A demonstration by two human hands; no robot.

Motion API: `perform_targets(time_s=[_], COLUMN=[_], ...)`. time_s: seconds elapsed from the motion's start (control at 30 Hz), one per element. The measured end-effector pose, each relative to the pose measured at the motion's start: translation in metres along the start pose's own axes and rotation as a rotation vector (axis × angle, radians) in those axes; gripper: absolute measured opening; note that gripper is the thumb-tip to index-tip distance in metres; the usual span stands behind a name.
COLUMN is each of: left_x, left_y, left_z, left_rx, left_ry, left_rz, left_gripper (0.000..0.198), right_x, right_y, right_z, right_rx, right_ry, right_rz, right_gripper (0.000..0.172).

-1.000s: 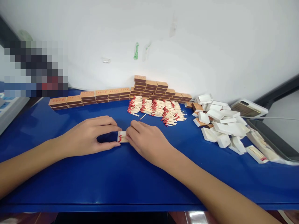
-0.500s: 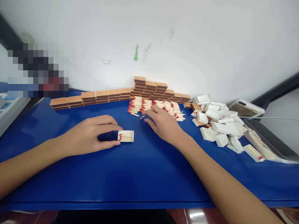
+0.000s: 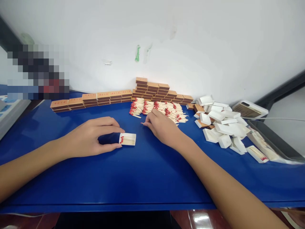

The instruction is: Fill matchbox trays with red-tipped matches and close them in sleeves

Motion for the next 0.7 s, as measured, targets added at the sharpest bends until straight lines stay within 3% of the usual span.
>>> perform_targets(time_s=[0.23,0.47,0.7], left_x=[0.001,0.002,0.008], left_y=[0.001,0.002,0.005], left_z=[0.001,0.002,0.001], left_rx=[-0.007,-0.004,0.022], left_ry=[-0.003,-0.002,-0.041], left_rz=[-0.005,-0.020,-0.018], left_gripper=[0.028,0.026,0.026], right_x=[-0.003,0.001,0.033], right_y=[-0.003,-0.010,-0.025], right_z=[0.001,0.002,0.008], right_rx=[0.003,-0.060,-0.136], right_ry=[0.082,0.010,-0.084], right_rz=[-0.070,-0.151,-0.234], right_gripper=[0.010,0.011,0.009])
Point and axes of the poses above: each hand's wrist, its own z-axis away from the middle knuckle, its own y-axis out of the palm, x = y × z, the point moved 10 cm from there along -z, towards the middle knuckle, and after that the axes turned 3 degrees about y, right-handed, at the moved point
